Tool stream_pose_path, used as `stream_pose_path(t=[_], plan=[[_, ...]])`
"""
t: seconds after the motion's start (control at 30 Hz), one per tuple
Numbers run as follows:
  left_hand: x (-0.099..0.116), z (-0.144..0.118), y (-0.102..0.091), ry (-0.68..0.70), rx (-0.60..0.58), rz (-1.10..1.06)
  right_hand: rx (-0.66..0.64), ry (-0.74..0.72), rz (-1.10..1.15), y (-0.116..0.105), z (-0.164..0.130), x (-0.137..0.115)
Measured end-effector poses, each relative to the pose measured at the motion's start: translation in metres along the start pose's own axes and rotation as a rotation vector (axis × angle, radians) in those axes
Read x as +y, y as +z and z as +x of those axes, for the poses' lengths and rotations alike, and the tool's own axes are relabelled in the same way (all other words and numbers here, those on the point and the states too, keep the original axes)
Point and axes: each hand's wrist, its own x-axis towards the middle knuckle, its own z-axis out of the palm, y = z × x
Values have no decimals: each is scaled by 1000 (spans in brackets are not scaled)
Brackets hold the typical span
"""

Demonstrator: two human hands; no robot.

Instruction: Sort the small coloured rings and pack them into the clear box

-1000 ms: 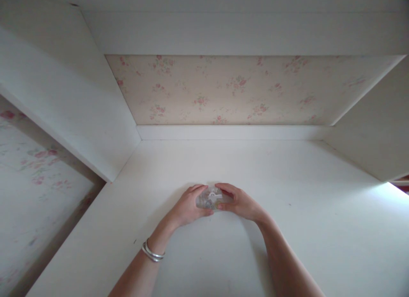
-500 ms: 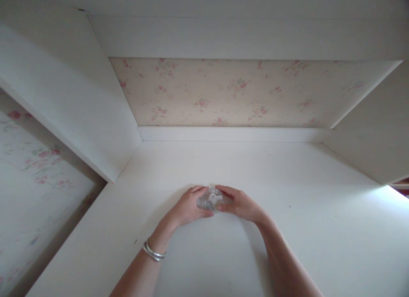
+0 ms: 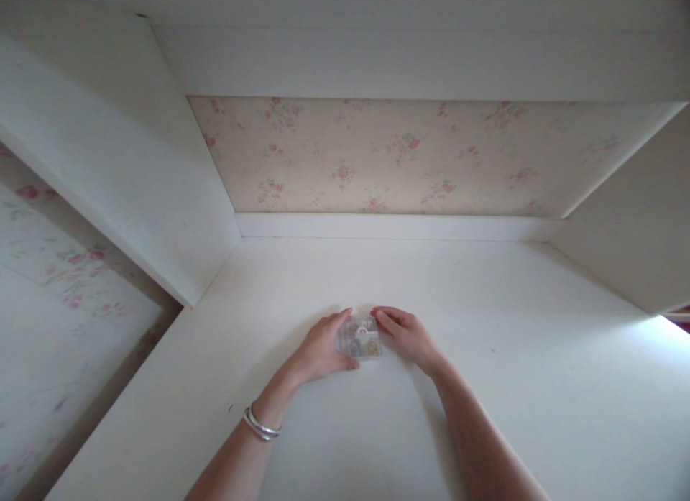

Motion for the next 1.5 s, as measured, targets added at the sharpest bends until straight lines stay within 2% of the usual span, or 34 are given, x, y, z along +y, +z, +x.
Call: stream_pose_path(t=[0.2, 0.37, 0.47, 0.77, 0.93, 1.07, 1.17, 1.33, 1.5], plan=[[17, 0, -10, -30, -3, -275, -11, 18, 323, 3, -4, -7], [30, -2, -14, -145, -126, -657, -117, 66, 529, 10, -9, -19], [31, -3, -13, -193, -161, -766, -128, 71, 549, 13, -11, -23], [24, -2, -7, -195, -95, -763, -89, 61, 605, 16, -9, -15], [23, 0, -6, -219, -3, -827, -253, 15, 586, 15, -14, -18], [21, 1, -4, -231, 15, -795, -297, -22, 538, 17, -15, -16], [21, 1, -5, -223, -4, -774, -267, -23, 513, 18, -14, -16], [25, 0, -7, -233, -24, -772, -194, 56, 576, 18, -13, -19], [26, 1, -6, -297, -16, -816, -126, 114, 554, 21, -9, -16]])
